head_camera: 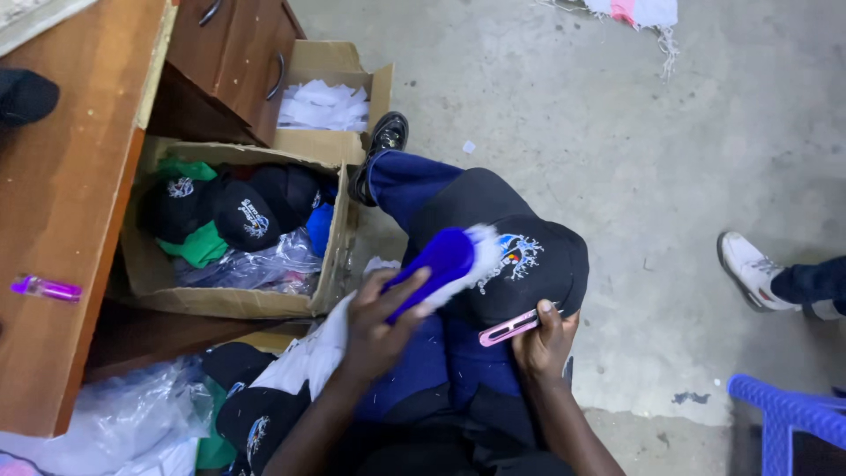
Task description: The person sits on the floor and sews a logo onto a black baseball cap using a needle and thread. They hold the cap in their lap and stitch the design by hand. Later, they use a blue brush to clean the cap's surface.
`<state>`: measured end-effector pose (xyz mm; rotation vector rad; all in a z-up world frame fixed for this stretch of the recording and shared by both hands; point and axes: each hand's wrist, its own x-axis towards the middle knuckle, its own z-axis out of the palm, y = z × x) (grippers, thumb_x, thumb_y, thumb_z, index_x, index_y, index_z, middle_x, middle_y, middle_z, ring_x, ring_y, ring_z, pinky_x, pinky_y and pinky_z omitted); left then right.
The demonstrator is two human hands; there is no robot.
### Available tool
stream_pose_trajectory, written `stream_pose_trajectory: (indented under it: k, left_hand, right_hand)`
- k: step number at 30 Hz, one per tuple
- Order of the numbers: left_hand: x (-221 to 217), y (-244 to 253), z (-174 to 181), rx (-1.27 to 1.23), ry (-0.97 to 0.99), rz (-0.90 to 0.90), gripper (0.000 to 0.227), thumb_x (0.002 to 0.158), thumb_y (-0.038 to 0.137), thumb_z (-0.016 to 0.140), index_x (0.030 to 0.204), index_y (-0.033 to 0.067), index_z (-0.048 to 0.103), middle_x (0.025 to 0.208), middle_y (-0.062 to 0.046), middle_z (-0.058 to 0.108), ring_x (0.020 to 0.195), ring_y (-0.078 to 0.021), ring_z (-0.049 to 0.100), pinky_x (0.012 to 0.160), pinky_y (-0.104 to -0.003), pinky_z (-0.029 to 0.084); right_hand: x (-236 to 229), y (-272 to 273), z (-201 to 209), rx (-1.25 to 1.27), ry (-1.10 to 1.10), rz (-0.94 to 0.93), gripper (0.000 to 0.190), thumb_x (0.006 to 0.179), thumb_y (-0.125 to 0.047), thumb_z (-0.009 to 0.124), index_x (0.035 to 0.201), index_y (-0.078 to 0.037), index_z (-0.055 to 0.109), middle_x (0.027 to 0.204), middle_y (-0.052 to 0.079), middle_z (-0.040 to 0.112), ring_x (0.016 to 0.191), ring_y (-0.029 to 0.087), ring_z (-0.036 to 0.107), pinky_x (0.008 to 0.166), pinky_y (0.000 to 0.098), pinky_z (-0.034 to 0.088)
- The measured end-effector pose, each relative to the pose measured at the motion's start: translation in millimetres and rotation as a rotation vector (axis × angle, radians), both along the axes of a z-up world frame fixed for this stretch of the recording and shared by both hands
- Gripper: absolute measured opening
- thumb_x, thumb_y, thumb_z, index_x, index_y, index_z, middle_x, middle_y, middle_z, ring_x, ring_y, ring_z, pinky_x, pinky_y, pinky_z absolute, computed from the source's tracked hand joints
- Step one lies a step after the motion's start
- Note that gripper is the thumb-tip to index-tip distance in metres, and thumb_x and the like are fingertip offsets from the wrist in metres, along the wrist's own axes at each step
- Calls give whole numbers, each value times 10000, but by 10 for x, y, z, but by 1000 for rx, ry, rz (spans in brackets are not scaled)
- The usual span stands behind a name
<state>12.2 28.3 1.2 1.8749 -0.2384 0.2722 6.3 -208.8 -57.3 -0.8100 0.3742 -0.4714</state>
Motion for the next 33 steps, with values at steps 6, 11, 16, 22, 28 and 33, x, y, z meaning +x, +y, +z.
stream_pose_trajectory:
  k: [6, 11, 16, 22, 28, 33]
  left_hand:
    - [114, -126, 91, 174, -226, -329, 271, 967, 233, 752, 1232, 241, 810, 1033, -228, 696, 897, -459, 703, 765, -544, 534]
    - [-116, 695, -96, 160, 147, -504, 330, 1019, 401, 692, 1343, 357, 733, 1173, -56, 670, 1039, -248, 666, 872, -357, 497]
    - [94, 264, 232, -63, 225, -9, 496, 916, 385, 750, 1350, 143, 744, 1195, -85, 674, 1067, -212, 657, 889, -327, 509]
    - [-90, -162, 489, 327, 9, -77, 466, 985, 259, 745, 1440, 300, 650, 1118, -84, 673, 921, -257, 672, 770, -392, 524]
    - [-83, 377, 385, -33, 245, -399, 388, 957, 411, 748, 1315, 261, 761, 1143, -68, 677, 983, -226, 688, 801, -333, 502]
    - [-130, 544, 105, 42, 386, -452, 402, 931, 443, 772, 1315, 324, 773, 1225, -32, 607, 1100, -217, 658, 913, -351, 530]
  right_hand:
    - [-72, -278, -526, -24, 34, -40, 512, 896, -13, 572, 1392, -142, 567, 1183, 170, 745, 1051, 332, 761, 983, 544, 626]
    - [-132, -223, -197, -114, 119, 52, 613, 895, -107, 682, 1484, -18, 538, 1399, 232, 661, 1269, 369, 667, 1101, 521, 568]
    - [-254, -233, -356, -595, 321, 129, 635, 825, -265, 735, 1374, 31, 618, 1303, 191, 722, 1200, 282, 697, 1077, 405, 547]
    - [-371, -204, -463, -530, 194, 118, 563, 864, -215, 774, 1353, 32, 643, 1225, 172, 744, 1136, 247, 709, 1015, 395, 584]
    - [-376, -276, -548, -594, 339, 144, 539, 833, -226, 777, 1311, 5, 684, 1215, 163, 760, 1126, 252, 717, 1020, 416, 574]
    - [-236, -306, -501, -475, 229, 140, 506, 870, -186, 767, 1313, 36, 668, 1227, 173, 751, 1110, 254, 726, 1001, 401, 591]
